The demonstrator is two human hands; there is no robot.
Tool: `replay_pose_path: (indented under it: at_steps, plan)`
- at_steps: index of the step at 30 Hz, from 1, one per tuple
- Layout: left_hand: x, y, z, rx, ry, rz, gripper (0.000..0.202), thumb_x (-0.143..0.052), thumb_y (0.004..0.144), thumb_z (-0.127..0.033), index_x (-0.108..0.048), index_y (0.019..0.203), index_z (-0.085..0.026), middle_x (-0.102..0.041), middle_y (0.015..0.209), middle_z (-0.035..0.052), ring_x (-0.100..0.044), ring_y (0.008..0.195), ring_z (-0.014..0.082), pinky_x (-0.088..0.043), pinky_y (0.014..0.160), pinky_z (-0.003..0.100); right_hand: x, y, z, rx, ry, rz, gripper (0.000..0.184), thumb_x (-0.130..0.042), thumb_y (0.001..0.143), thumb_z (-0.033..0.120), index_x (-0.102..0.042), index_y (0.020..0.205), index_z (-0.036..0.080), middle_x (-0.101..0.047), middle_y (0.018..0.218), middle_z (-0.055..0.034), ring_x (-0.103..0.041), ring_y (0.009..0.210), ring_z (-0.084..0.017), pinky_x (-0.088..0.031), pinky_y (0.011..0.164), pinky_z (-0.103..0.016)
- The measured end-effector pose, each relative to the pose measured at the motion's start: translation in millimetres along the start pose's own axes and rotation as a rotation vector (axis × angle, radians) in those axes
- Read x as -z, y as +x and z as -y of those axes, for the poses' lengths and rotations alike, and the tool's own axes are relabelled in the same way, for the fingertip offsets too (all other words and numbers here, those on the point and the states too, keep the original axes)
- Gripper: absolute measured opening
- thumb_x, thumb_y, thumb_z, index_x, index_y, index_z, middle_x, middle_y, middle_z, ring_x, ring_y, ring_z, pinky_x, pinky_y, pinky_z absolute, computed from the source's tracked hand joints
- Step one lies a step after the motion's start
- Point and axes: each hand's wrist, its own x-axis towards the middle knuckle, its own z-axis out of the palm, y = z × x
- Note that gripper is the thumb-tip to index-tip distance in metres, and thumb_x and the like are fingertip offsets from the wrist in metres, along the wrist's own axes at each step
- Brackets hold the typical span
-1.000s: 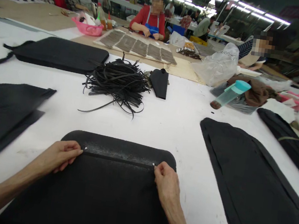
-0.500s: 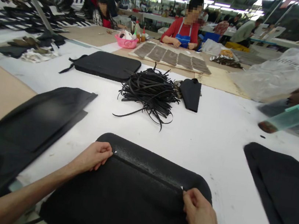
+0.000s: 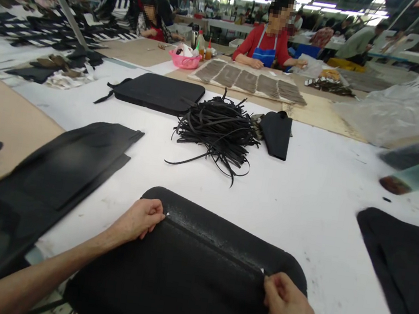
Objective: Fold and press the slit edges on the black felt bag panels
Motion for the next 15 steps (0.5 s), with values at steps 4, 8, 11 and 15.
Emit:
replay_pose_path:
  at_steps: [4, 8, 11, 15]
  plan:
    - [2.7, -1, -3, -0.023, 0.130, -0.039, 0.011, -0.044, 0.077, -0.025, -0.041, 0.067, -0.021, -0.044, 0.047, -0.0076, -0.045, 0.037, 0.0100, -0.029, 0.039, 0.021, 0, -2, 5, -0.015, 0.012, -0.029, 0.030, -0.037, 0.079, 0.048, -0.046, 0.064, 0.024, -0.058, 0.054, 0.0034, -0.055, 0.050, -0.015, -0.038, 0.052, -0.026]
    - [5.4, -7, -10, -0.080, 0.304, -0.128, 0.009, -0.052, 0.075, -0.023, -0.043, 0.071, -0.021, -0.046, 0.054, -0.0050, -0.051, 0.057, 0.0149, -0.029, 0.053, 0.024, -1, -7, 12, 0.001, 0.027, -0.110, 0.027, -0.038, 0.080, 0.045, -0.042, 0.064, 0.024, -0.057, 0.052, 0.0036, -0.053, 0.048, -0.013, -0.035, 0.049, -0.025]
    - [2.9, -12, -12, -0.111, 0.495, -0.170, 0.006, -0.047, 0.080, -0.026, -0.045, 0.084, -0.022, -0.051, 0.063, -0.0034, -0.052, 0.061, 0.0168, -0.029, 0.055, 0.026, -2, -12, 18, -0.006, -0.094, -0.246, 0.023, -0.039, 0.080, 0.043, -0.038, 0.066, 0.024, -0.055, 0.052, 0.0039, -0.052, 0.050, -0.015, -0.032, 0.049, -0.025]
    - [-1.4, -18, -9, -0.233, 0.567, -0.213, 0.010, -0.039, 0.084, -0.018, -0.045, 0.089, -0.022, -0.056, 0.081, -0.0006, -0.055, 0.070, 0.0156, -0.036, 0.060, 0.026, -3, -22, 24, 0.023, -0.288, -0.375, 0.017, -0.036, 0.085, 0.037, -0.042, 0.076, 0.024, -0.055, 0.059, 0.0028, -0.052, 0.054, -0.016, -0.031, 0.048, -0.026]
